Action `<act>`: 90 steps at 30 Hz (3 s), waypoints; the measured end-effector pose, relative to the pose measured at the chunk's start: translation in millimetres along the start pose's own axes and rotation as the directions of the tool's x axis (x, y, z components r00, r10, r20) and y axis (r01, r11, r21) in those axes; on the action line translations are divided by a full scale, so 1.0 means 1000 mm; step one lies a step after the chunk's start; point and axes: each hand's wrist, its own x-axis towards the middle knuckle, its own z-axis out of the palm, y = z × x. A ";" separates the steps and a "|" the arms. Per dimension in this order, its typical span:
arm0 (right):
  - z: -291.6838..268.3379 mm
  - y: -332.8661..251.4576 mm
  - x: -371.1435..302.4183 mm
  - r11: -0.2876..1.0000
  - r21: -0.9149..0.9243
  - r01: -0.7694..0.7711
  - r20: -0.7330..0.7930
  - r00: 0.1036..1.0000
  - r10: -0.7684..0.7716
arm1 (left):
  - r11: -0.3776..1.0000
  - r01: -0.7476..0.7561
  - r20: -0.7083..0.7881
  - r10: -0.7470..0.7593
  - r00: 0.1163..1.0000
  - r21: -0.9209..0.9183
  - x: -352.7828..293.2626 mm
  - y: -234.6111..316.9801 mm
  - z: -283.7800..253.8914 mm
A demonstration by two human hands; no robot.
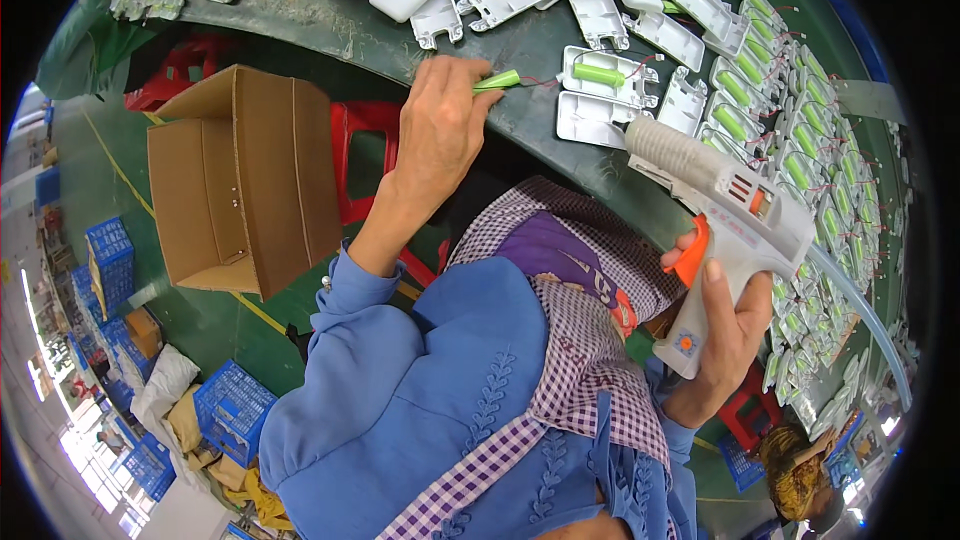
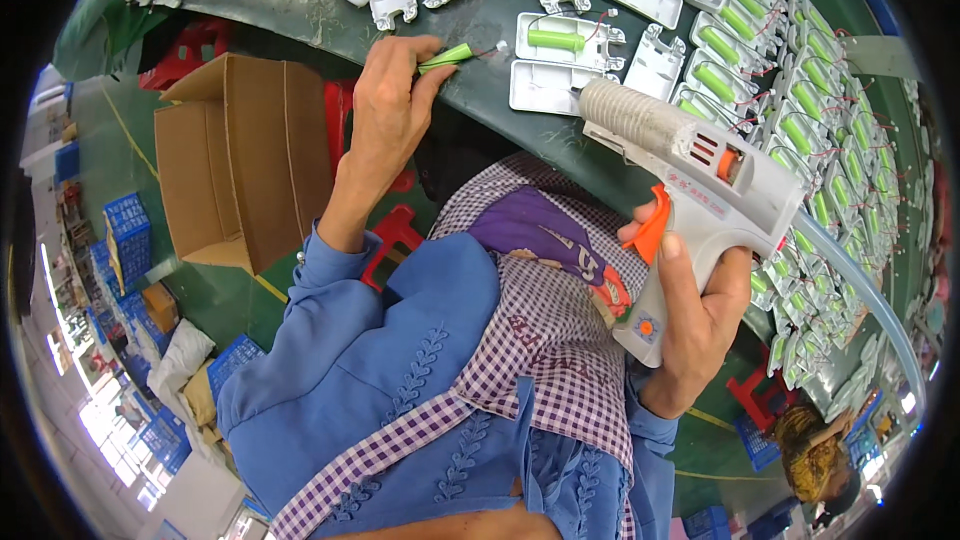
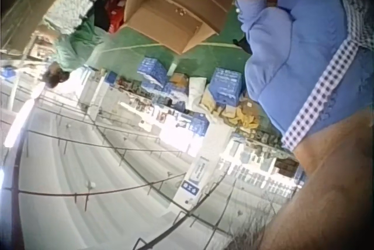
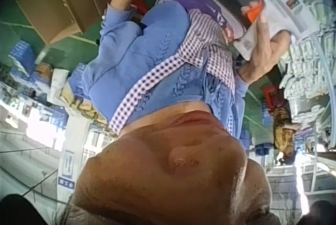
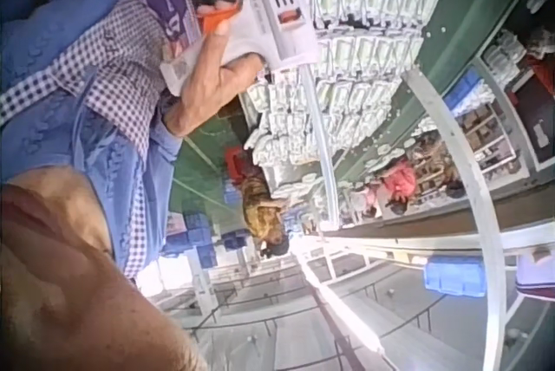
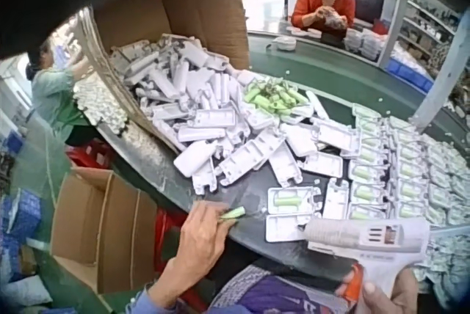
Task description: Applying hot glue to electronic components and placing them into plastic housings at a factory assembly line.
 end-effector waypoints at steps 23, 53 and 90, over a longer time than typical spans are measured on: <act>-0.001 0.001 -0.008 0.999 -0.038 0.014 -0.015 1.000 -0.015 | 0.988 -0.084 0.193 0.108 0.975 -0.128 0.022 0.053 0.038; -0.003 0.000 -0.015 0.997 0.063 0.034 -0.065 0.997 -0.030 | 0.988 -0.135 0.143 0.145 0.979 -0.078 0.031 0.054 0.041; -0.072 0.000 -0.028 0.900 0.215 0.380 -0.487 0.840 -0.239 | 0.790 -0.611 0.389 0.547 0.741 0.051 0.283 0.131 0.254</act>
